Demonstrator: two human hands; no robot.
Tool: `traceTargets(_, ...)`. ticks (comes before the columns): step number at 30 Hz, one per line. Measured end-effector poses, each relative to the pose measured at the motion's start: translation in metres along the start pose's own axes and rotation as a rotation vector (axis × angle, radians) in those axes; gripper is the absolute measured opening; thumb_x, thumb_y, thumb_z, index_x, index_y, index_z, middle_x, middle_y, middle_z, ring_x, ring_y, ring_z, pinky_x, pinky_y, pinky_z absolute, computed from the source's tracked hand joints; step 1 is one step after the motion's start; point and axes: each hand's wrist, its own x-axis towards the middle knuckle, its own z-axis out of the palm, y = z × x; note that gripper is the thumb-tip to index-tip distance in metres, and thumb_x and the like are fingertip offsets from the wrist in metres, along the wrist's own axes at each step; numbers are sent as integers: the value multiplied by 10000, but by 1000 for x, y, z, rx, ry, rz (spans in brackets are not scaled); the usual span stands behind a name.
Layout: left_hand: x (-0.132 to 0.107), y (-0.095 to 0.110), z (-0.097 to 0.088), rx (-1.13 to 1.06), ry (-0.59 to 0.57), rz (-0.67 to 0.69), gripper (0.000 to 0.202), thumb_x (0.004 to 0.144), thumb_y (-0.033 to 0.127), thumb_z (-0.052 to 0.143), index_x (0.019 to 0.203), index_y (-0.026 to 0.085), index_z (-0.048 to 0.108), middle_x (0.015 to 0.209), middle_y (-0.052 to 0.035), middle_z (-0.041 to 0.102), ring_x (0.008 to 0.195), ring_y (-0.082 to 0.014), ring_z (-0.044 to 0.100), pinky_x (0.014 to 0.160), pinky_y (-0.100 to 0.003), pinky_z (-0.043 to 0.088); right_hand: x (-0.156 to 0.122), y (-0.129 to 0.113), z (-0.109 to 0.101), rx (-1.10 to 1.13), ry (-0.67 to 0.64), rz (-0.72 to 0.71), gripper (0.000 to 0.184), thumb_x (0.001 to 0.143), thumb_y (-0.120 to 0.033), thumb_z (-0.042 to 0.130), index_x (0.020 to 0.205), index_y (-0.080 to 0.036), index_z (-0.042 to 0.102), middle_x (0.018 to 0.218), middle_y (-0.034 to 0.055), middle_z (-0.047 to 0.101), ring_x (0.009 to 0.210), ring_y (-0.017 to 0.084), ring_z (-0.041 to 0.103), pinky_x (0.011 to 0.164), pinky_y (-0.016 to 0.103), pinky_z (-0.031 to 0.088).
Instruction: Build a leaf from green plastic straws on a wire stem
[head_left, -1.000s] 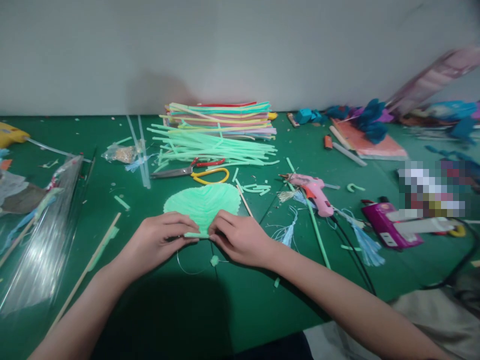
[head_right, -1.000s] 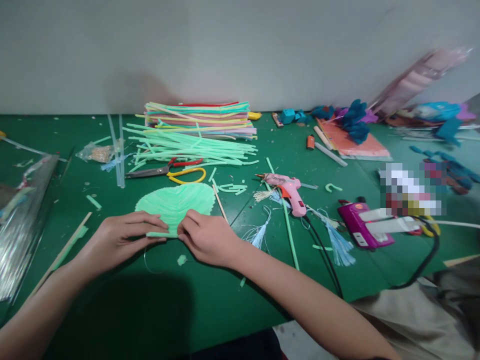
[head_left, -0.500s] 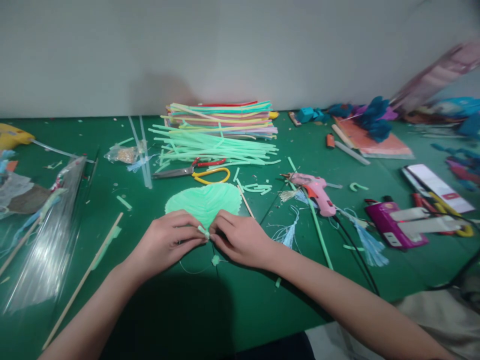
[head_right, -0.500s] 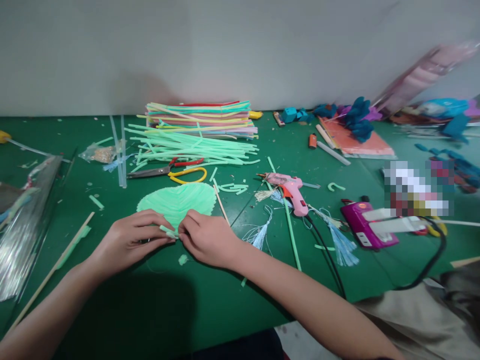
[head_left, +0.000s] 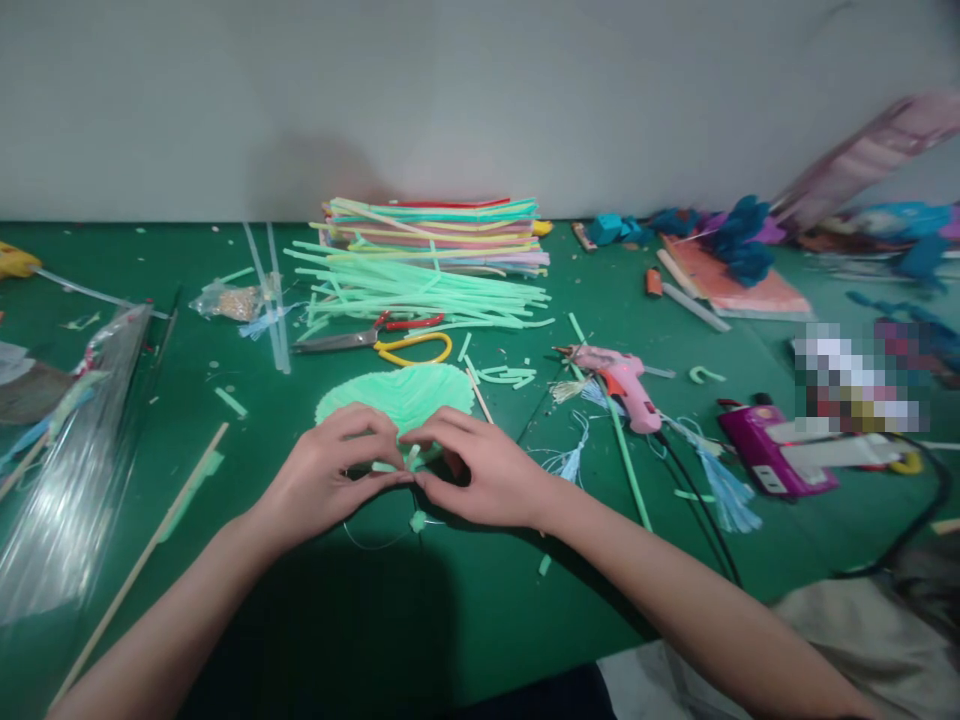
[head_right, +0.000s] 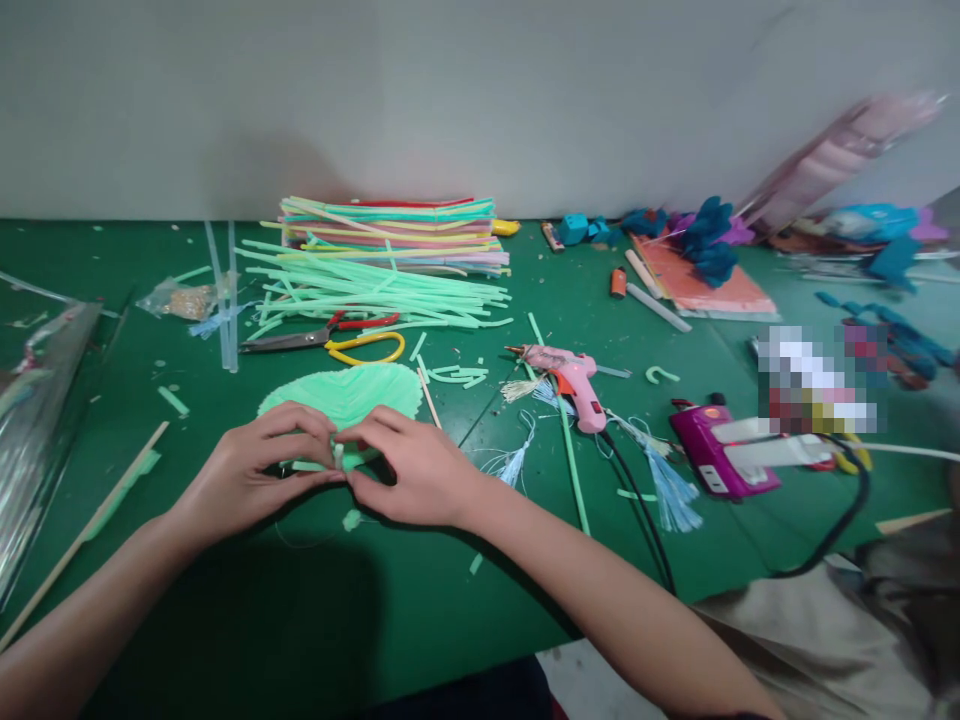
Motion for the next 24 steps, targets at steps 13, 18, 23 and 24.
traceTargets(13, -9, 5, -4, 18, -104, -35, 77, 877, 191, 608, 810, 225, 625, 938, 5, 753, 1023, -178, 672, 902, -315, 474, 3, 0, -6, 188, 134, 48, 44, 859, -214, 642, 859, -180, 670, 755, -8, 604, 627, 95, 551, 598, 212, 439)
traceTargets(18, -10, 5, -1, 40, -105, -41, 142, 869, 162, 583, 743, 227, 580, 867, 23, 744, 1050, -179, 673, 895, -306, 492, 3, 2, -8, 163, 97, 46, 42, 872, -213, 625, 856, -182, 649, 757, -8, 591, 667, 107, 562, 626, 217, 438)
traceTargets(23, -12, 4, -3, 26, -97, -60, 139, 874, 170, 576, 748, 228, 580, 888, 31, 756, 1062, -170, 686, 981, -306, 496, 0, 2, -15, 96, 64, 58, 47, 873, -204, 625, 840, -171, 637, 731, -5, 581, 667, 118, 542, 627, 231, 415)
traceTargets(24, -13, 3, -3, 21, -98, -59, 142, 874, 169, 575, 745, 228, 579, 891, 31, 758, 1063, -171, 688, 997, -313, 494, -1, 3, -17, 71, 55, 59, 47, 867, -199, 631, 831, -170, 636, 719, -4, 579, 675, 126, 539, 638, 239, 413)
